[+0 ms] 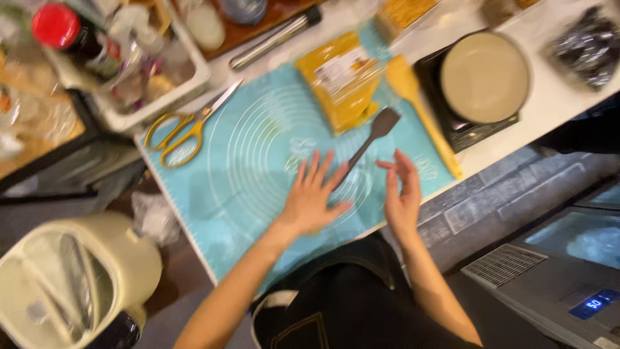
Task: The person flattens a yellow dough-like sheet on a silicone mat, sprinkles white seeds onto it, and presses them in. They then add chopped nuts and other toppings from nearby containers, continuing to press and shape the mixture by hand.
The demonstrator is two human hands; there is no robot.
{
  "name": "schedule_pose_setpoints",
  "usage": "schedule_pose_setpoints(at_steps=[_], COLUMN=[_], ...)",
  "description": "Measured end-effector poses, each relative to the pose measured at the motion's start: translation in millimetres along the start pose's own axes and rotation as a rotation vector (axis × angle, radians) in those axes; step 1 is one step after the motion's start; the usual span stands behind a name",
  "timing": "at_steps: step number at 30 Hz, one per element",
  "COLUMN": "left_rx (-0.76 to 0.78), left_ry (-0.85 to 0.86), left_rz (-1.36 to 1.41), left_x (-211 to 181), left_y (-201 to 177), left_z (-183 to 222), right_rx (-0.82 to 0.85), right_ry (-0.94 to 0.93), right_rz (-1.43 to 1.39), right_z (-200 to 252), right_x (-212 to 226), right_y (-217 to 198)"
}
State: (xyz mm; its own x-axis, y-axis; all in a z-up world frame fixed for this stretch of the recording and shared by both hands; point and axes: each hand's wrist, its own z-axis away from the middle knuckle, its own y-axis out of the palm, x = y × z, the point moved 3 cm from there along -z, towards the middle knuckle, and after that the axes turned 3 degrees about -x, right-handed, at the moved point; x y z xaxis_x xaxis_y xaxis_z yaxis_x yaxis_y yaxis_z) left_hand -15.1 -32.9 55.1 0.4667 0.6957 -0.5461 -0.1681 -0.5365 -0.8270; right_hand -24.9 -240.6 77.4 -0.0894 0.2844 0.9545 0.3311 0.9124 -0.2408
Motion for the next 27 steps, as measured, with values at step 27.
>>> schedule_pose_setpoints(at_steps=[27], left_rx=[-0.766], left_ry=[0.424], left_rz=[-0.585], left_x=[94], left_y=[134], left_z=[70], right_rx=[-0.054], right_ry=[0.136], right_rz=[-0.06], right_z=[-3], right_x=[8], right_y=[-4])
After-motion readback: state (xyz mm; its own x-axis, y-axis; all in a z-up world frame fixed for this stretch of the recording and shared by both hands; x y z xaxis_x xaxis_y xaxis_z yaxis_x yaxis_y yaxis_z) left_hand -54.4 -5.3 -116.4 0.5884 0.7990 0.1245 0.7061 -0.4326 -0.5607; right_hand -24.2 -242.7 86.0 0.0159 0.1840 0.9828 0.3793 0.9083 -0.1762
